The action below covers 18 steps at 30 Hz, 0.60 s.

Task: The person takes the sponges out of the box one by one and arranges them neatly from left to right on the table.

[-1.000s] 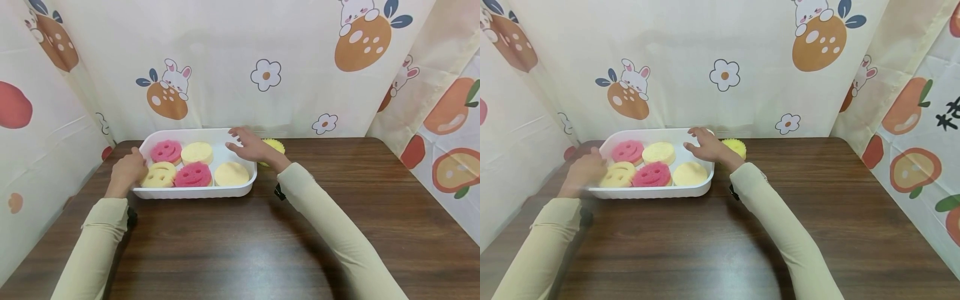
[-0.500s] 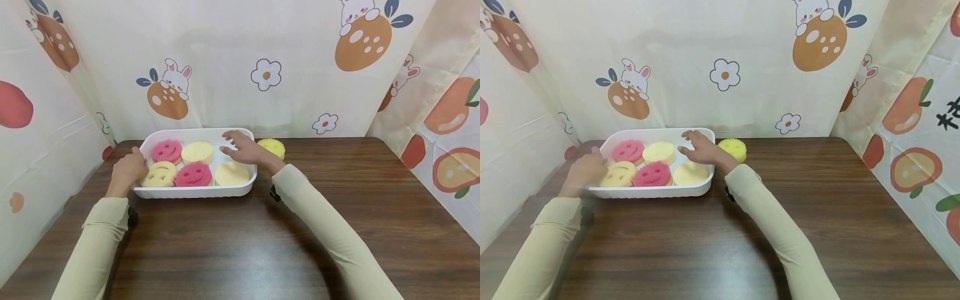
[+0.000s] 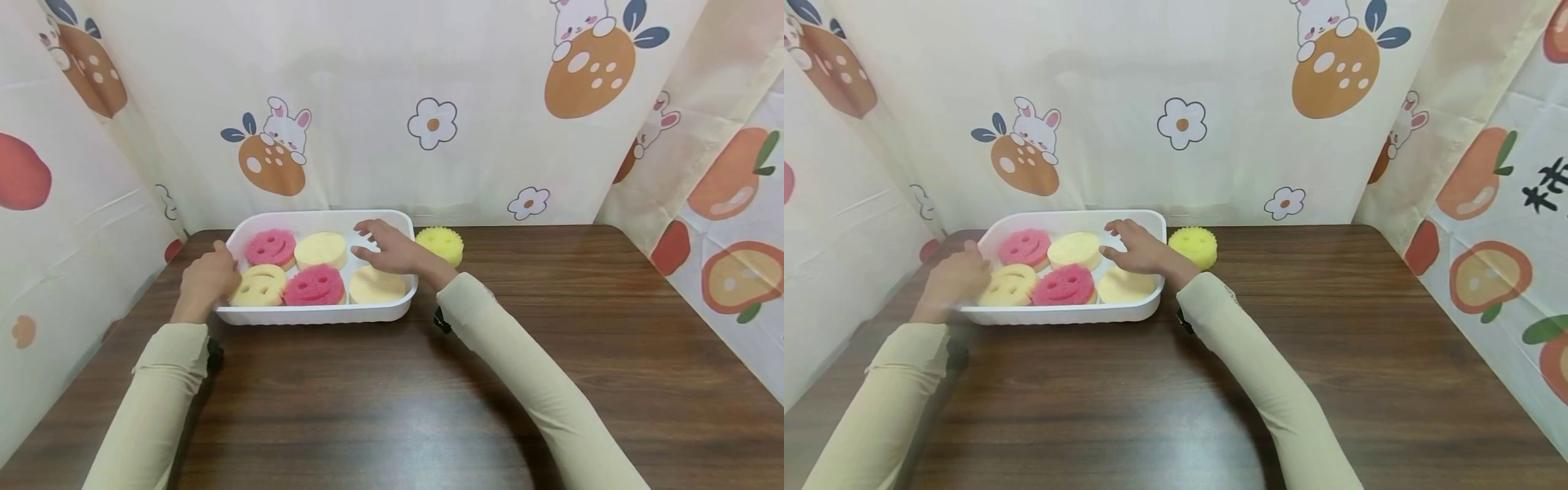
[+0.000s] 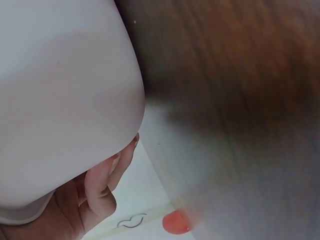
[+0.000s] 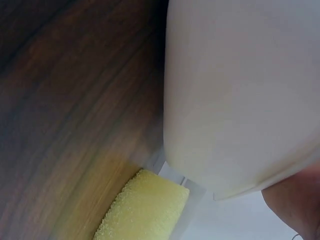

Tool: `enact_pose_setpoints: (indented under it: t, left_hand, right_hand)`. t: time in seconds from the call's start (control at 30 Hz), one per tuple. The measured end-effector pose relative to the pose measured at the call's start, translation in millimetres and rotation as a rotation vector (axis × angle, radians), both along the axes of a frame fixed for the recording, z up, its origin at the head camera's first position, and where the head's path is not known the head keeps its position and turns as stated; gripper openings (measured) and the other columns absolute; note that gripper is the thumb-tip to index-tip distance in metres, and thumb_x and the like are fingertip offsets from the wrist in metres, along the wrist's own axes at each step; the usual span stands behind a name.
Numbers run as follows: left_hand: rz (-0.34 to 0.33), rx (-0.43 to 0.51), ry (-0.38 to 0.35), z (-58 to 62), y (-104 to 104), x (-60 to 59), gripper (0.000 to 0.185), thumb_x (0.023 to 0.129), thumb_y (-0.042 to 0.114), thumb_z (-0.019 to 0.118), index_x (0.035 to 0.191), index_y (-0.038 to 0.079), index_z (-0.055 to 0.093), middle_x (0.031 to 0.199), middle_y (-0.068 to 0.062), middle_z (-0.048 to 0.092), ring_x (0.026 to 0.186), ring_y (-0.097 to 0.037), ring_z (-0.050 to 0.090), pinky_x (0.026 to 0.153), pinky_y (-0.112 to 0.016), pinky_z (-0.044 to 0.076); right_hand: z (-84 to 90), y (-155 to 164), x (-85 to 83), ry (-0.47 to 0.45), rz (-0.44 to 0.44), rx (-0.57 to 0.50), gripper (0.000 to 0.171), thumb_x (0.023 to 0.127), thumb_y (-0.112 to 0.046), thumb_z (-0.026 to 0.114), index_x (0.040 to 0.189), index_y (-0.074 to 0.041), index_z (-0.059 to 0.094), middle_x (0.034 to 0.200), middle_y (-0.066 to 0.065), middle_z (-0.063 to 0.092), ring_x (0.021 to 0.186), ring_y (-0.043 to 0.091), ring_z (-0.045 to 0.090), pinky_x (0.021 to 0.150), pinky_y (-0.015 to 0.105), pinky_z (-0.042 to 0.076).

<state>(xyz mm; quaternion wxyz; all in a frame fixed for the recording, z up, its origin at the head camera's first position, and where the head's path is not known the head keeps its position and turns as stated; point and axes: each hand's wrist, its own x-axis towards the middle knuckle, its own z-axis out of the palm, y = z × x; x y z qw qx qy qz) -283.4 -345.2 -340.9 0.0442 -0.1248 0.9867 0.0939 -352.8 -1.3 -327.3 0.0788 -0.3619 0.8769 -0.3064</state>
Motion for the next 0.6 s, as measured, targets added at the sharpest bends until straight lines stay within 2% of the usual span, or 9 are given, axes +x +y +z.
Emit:
enact_pose_setpoints:
  t: [0.27,0.6]
  left_hand:
    - [-0.018,-0.006,0.004,-0.7,-3.2,0.7,0.058,0.101,0.020,0.040,0.137,-0.022,0.021,0.102,-0.039,0.058,0.081,-0.043,0.060,0.072,-0.057,0.050]
    - [0.000,-0.014,-0.010,1.3,0.6,1.2,0.057,0.101,0.020,0.039,0.137,-0.021,0.021,0.103,-0.037,0.057,0.081,-0.042,0.059,0.072,-0.055,0.050]
  right_hand:
    - [-4.4,-3.9,3.1,0.024,0.008,0.008,0.055,0.101,-0.034,0.054,0.145,-0.004,0.041,0.144,0.016,0.048,0.132,0.030,0.050,0.111,0.041,0.041]
    - [-9.6,-5.2,7.0,0.080,-0.001,0.039,0.054,0.100,-0.036,0.054,0.143,-0.005,0.044,0.139,0.016,0.051,0.129,0.025,0.049,0.112,0.040,0.039]
